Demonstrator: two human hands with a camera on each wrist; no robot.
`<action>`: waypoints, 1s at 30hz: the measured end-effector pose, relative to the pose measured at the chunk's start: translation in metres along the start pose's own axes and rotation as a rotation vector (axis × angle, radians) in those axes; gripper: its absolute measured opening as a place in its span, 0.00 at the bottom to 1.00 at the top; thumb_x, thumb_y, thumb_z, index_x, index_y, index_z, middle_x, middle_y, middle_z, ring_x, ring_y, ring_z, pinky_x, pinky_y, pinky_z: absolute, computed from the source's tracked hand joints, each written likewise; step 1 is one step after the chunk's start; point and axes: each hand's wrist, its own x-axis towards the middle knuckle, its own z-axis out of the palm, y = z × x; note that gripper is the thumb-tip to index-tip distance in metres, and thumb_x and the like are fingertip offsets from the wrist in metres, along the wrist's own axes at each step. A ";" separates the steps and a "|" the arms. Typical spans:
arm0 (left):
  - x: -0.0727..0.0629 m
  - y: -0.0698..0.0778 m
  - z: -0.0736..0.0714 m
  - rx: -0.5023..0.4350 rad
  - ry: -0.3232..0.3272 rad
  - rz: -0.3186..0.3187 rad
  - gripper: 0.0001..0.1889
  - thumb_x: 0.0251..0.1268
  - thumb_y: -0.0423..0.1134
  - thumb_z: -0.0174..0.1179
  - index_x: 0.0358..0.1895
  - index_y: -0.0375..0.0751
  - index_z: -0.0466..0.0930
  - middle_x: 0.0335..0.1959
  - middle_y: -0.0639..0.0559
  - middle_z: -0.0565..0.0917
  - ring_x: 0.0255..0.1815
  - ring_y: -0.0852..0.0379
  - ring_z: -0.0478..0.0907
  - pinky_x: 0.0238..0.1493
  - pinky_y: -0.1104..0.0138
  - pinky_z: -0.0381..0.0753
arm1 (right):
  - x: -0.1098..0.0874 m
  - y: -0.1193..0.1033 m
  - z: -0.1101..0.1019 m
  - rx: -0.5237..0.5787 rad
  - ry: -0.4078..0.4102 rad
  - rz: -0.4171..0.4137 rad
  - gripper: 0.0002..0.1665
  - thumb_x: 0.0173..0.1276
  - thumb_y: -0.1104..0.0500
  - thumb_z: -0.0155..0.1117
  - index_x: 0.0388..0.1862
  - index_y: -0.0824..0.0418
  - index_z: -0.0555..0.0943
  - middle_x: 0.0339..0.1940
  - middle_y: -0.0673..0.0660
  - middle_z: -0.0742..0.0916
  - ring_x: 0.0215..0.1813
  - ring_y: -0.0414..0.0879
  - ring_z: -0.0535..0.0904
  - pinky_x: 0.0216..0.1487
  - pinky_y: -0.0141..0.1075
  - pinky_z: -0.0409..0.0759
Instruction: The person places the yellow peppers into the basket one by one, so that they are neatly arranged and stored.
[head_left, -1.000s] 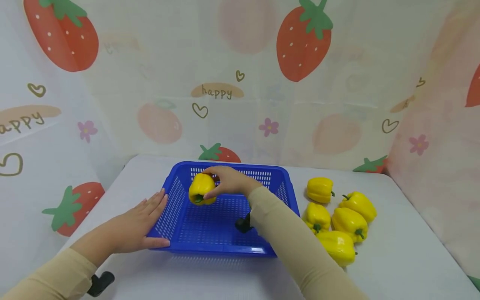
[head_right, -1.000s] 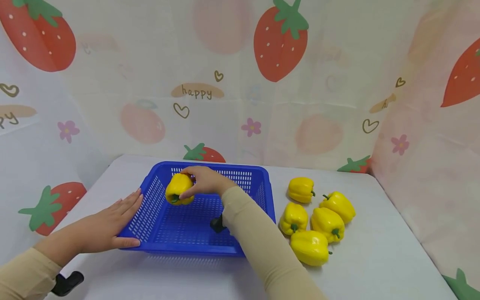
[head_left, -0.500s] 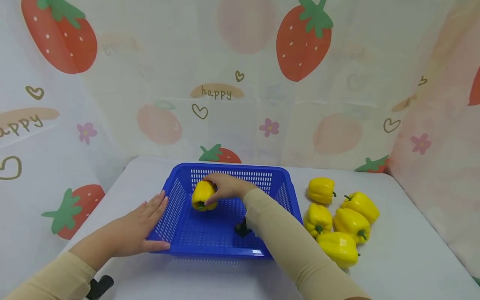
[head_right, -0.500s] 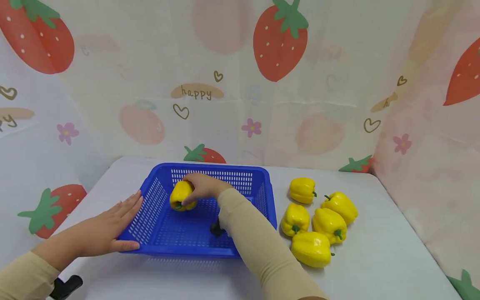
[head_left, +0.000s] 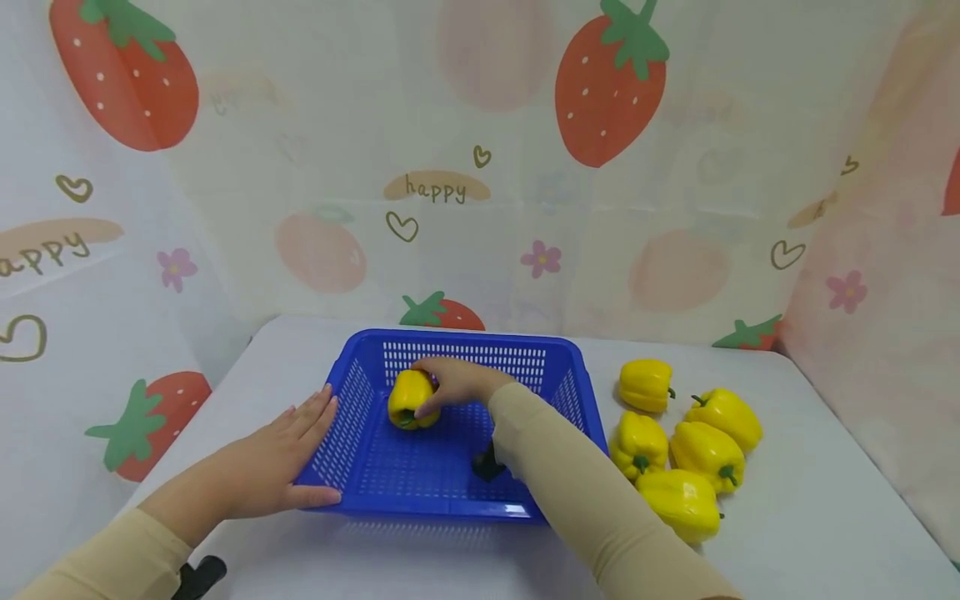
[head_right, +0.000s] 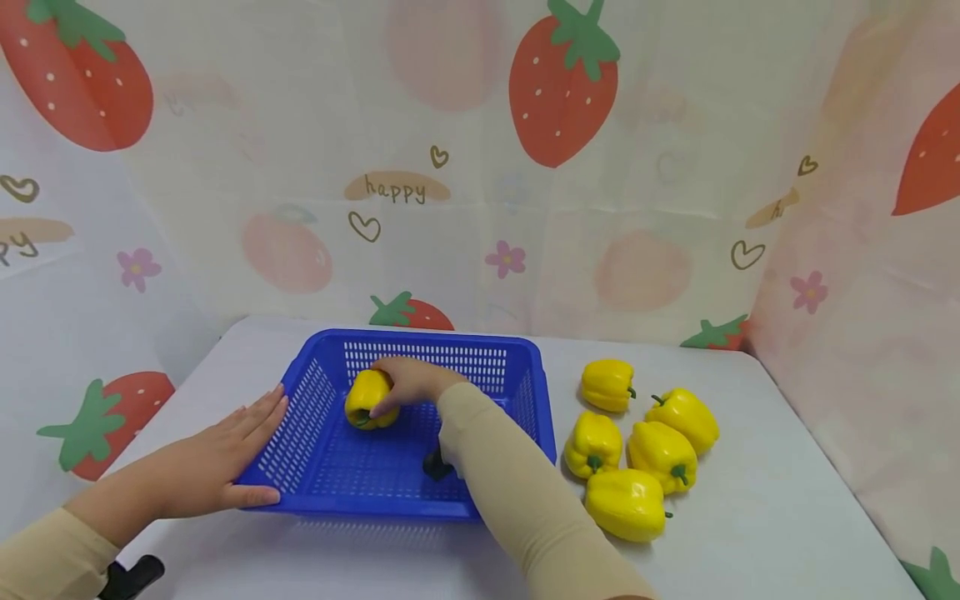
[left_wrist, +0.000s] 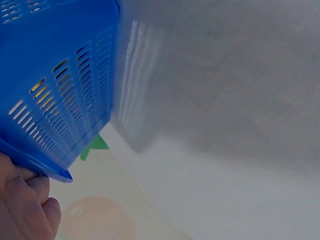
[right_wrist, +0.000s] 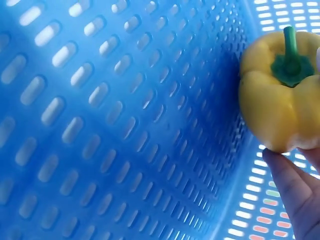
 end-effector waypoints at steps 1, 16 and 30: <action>0.000 0.000 0.000 0.003 0.000 0.000 0.58 0.48 0.77 0.44 0.71 0.33 0.43 0.73 0.39 0.41 0.72 0.43 0.43 0.67 0.47 0.50 | 0.000 0.000 0.000 -0.002 0.002 0.006 0.38 0.53 0.47 0.70 0.62 0.53 0.68 0.50 0.46 0.77 0.50 0.42 0.71 0.59 0.37 0.68; 0.000 0.000 0.000 0.023 -0.006 0.001 0.58 0.48 0.77 0.43 0.71 0.34 0.43 0.73 0.39 0.41 0.72 0.43 0.43 0.67 0.47 0.50 | -0.001 0.001 0.000 -0.093 0.082 0.034 0.37 0.54 0.46 0.69 0.62 0.55 0.70 0.56 0.51 0.77 0.55 0.45 0.71 0.60 0.37 0.69; 0.000 0.000 0.001 0.030 -0.002 0.000 0.58 0.47 0.77 0.43 0.71 0.34 0.43 0.73 0.40 0.42 0.73 0.43 0.42 0.67 0.47 0.49 | -0.005 0.002 -0.006 -0.061 0.083 0.060 0.42 0.52 0.45 0.71 0.65 0.53 0.68 0.58 0.52 0.77 0.58 0.45 0.71 0.62 0.40 0.67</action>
